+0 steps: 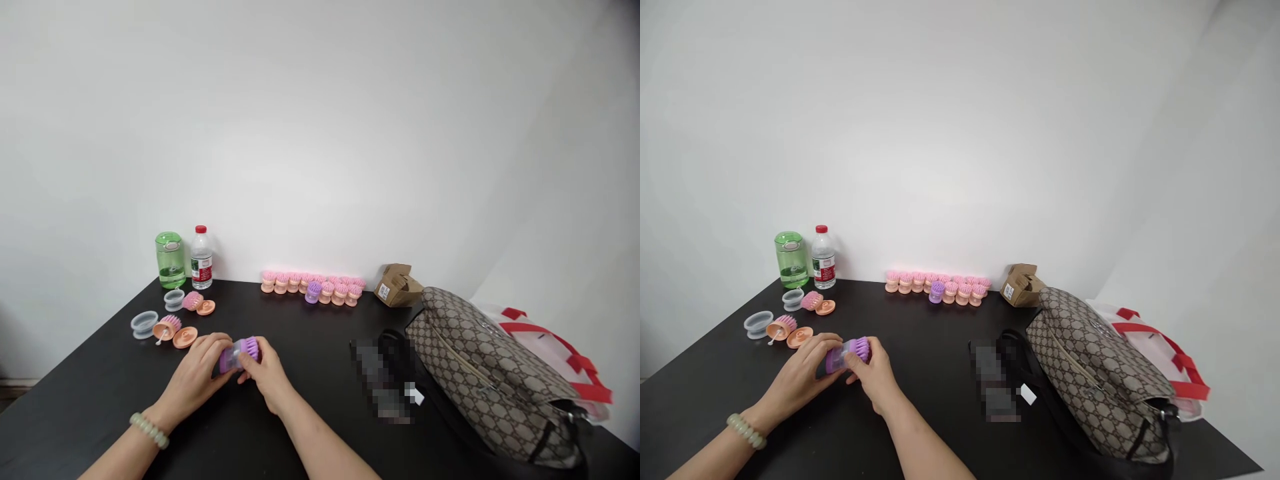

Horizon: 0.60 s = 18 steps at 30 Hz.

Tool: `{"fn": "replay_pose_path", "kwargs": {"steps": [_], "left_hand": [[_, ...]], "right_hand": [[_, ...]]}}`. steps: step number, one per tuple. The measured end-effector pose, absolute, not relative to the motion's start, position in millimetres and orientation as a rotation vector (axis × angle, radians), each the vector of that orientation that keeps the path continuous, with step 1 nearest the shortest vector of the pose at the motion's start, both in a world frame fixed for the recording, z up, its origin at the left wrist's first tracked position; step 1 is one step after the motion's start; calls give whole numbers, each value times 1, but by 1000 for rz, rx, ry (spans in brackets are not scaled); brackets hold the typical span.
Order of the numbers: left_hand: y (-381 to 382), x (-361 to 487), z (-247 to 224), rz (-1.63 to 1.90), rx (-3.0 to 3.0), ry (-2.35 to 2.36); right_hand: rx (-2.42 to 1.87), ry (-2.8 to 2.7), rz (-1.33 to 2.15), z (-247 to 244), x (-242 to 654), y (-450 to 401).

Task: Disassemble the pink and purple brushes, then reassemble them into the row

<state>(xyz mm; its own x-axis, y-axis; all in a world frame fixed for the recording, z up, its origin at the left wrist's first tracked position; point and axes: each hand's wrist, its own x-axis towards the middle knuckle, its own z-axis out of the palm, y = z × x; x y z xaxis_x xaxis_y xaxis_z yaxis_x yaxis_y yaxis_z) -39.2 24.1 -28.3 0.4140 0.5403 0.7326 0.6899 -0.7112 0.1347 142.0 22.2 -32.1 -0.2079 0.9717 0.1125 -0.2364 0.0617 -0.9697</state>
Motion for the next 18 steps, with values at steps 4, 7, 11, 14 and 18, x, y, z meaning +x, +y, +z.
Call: {"fn": "replay_pose_path", "kwargs": {"steps": [4, 7, 11, 14, 18], "left_hand": [[22, -39, -24, -1166, -2504, -1112], [20, -38, -21, -1176, -2499, -1125], [20, -38, -23, -1191, -2490, -1117], [22, -39, -26, -1178, -2500, -1113], [22, -40, -26, -1153, -2524, -1109]], "right_hand": [[-853, -1268, 1341, -25, 146, 19], [-828, -1229, 1339, -24, 148, 19], [-877, -1151, 1426, -31, 146, 22], [-897, -1182, 1437, -33, 143, 23], [-897, -1209, 1397, -27, 144, 21]]}}
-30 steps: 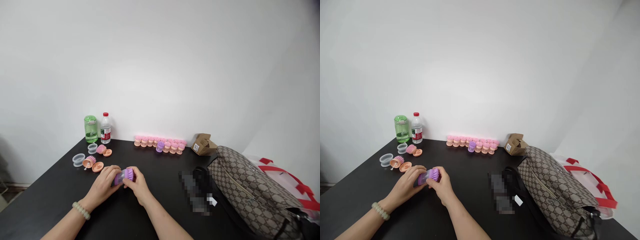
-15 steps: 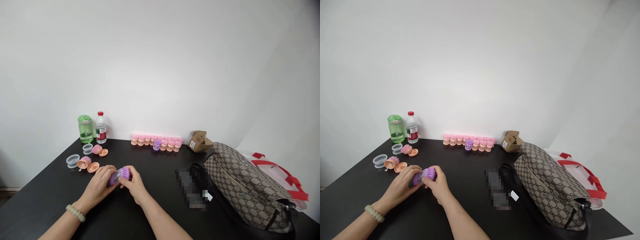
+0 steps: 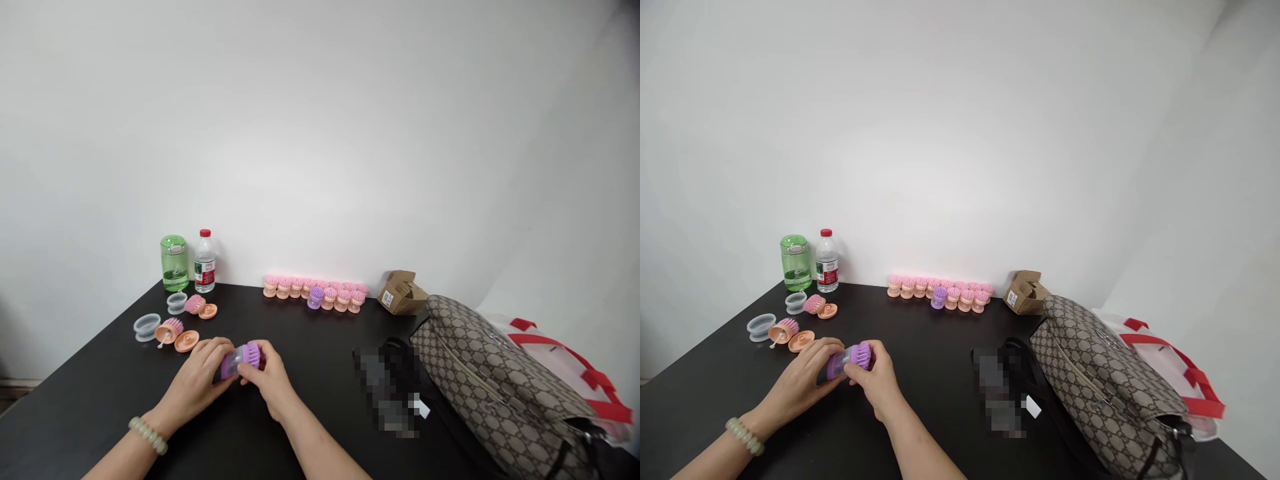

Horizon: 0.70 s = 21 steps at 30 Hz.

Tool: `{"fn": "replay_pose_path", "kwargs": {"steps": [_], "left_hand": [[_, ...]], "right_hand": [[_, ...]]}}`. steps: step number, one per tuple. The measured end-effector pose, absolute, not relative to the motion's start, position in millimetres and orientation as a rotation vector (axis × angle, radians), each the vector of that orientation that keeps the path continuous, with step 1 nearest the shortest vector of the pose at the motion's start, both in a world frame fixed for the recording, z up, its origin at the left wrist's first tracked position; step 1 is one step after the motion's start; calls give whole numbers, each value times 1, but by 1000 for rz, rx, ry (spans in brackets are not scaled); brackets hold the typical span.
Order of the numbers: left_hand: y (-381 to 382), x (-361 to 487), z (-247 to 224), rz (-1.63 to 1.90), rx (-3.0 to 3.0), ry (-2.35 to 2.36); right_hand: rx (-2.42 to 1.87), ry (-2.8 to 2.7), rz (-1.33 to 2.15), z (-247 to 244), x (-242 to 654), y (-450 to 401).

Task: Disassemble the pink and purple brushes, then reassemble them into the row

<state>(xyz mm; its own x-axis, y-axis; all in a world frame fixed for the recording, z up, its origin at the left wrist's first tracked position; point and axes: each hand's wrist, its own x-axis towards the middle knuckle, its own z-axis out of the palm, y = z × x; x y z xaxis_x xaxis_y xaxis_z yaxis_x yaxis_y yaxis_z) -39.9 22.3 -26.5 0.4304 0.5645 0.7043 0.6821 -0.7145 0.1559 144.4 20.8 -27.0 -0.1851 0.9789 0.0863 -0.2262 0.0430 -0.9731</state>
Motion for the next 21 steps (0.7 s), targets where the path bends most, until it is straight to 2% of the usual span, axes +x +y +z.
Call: {"fn": "replay_pose_path", "kwargs": {"steps": [9, 21], "left_hand": [[21, -39, -24, -1143, -2577, -1134], [16, -41, -8, -1262, -2750, -1581]], "right_hand": [[-942, -1230, 1392, -24, 145, 20], [-997, -1358, 1145, -8, 161, 20]]}}
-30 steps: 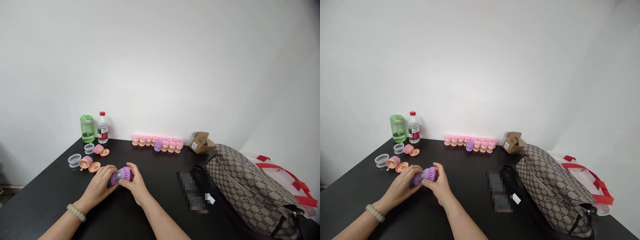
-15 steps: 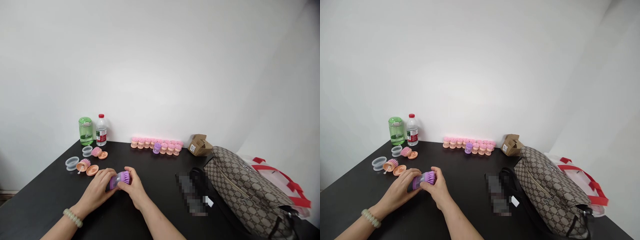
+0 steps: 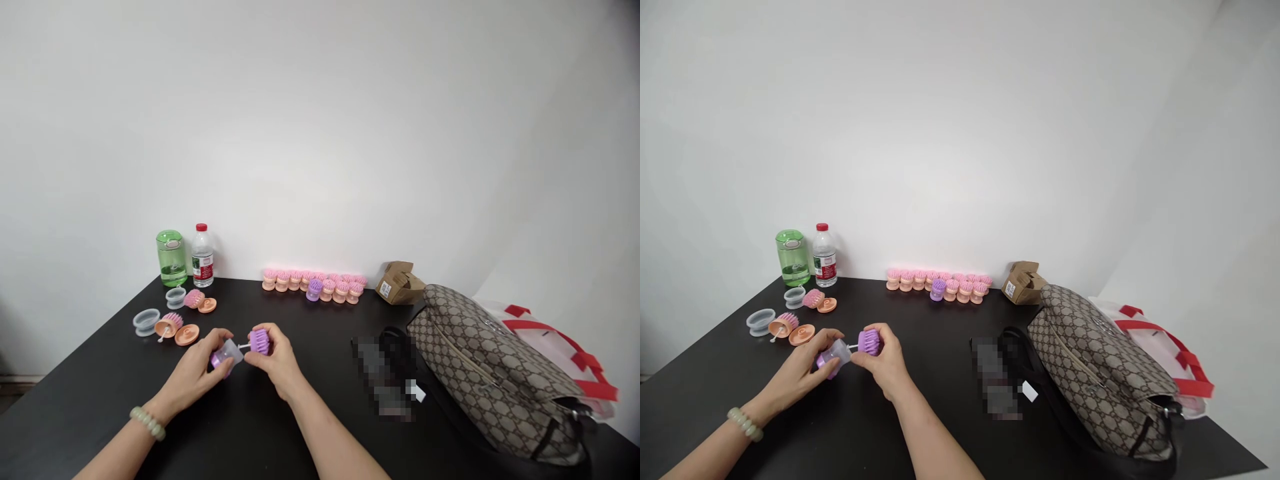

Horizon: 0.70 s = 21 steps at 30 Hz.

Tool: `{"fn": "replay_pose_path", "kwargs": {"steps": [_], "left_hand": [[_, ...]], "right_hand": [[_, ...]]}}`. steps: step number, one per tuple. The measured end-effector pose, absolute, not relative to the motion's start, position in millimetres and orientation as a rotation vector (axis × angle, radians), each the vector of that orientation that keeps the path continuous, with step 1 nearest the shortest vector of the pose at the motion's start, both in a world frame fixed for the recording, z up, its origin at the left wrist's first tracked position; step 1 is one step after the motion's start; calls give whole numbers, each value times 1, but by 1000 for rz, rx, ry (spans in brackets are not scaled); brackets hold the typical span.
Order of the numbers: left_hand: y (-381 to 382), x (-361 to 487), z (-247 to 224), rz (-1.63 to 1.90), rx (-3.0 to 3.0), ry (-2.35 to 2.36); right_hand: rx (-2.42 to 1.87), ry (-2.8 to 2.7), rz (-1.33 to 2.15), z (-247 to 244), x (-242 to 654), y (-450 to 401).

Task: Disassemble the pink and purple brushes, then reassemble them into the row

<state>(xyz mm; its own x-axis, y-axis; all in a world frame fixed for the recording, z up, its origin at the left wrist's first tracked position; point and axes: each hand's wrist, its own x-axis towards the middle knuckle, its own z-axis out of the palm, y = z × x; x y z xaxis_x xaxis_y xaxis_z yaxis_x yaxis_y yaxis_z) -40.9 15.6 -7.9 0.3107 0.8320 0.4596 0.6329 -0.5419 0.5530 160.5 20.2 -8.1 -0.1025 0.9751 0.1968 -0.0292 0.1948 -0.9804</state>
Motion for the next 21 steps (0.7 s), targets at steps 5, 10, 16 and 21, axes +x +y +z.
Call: {"fn": "replay_pose_path", "kwargs": {"steps": [5, 10, 16, 21], "left_hand": [[20, -47, -5, 1186, 2169, 1303], [23, -45, -6, 1287, 2093, 1274], [22, -40, -6, 1259, 1999, 1207], [24, -39, -9, 1278, 1990, 1157]], "right_hand": [[-1186, -1346, 928, -18, 171, 31], [-1319, -1423, 763, -32, 176, 44], [-1287, -1548, 664, -41, 173, 46], [-1183, -1653, 575, -36, 170, 36]]}}
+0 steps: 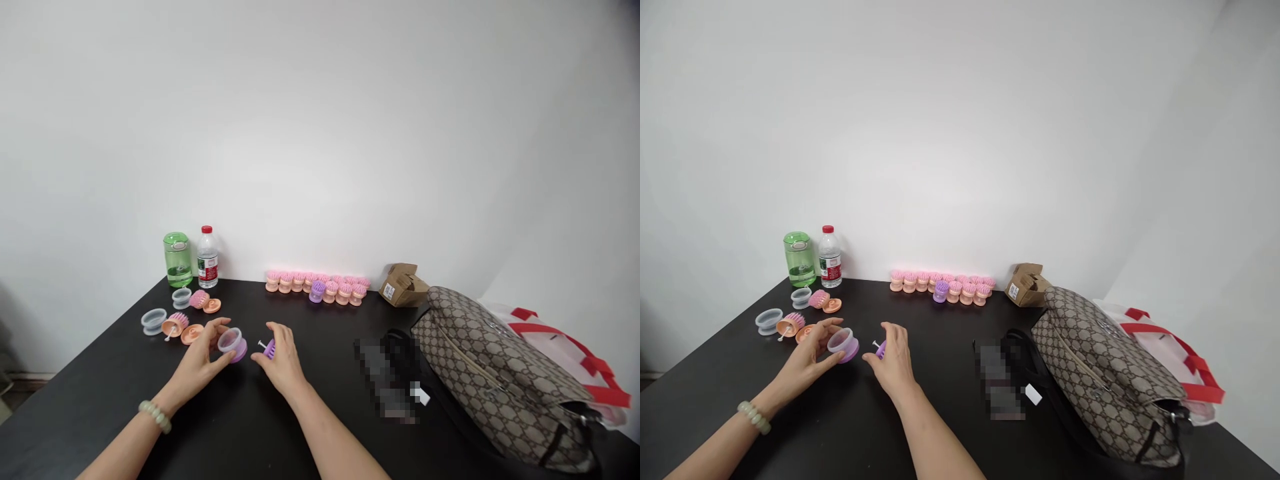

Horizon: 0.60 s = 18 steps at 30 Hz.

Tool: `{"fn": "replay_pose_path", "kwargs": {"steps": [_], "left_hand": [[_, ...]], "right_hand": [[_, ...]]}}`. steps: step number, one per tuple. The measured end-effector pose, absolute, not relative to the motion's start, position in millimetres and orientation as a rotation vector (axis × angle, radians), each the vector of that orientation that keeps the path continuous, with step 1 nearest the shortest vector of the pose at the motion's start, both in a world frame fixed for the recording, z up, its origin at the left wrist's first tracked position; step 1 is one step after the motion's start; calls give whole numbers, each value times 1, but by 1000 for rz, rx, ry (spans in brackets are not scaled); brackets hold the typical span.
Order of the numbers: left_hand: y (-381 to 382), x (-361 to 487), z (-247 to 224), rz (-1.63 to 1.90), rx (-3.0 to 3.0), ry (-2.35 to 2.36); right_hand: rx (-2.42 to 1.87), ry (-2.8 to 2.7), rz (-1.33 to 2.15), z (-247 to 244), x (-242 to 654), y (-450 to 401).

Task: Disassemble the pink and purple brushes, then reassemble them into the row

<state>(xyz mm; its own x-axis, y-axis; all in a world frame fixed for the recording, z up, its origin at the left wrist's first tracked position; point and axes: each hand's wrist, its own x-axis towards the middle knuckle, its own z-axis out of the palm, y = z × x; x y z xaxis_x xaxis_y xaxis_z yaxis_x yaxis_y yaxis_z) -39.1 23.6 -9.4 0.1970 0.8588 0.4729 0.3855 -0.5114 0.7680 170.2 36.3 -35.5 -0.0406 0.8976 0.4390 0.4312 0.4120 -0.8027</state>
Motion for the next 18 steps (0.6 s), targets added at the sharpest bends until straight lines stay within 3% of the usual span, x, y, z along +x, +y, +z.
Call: {"fn": "replay_pose_path", "kwargs": {"steps": [8, 18], "left_hand": [[15, -34, 0, 1177, 1948, 1012], [12, -31, -1, 1020, 1910, 1030]], "right_hand": [[-801, -1954, 312, -19, 164, 16], [-807, -2020, 199, -23, 161, 18]]}}
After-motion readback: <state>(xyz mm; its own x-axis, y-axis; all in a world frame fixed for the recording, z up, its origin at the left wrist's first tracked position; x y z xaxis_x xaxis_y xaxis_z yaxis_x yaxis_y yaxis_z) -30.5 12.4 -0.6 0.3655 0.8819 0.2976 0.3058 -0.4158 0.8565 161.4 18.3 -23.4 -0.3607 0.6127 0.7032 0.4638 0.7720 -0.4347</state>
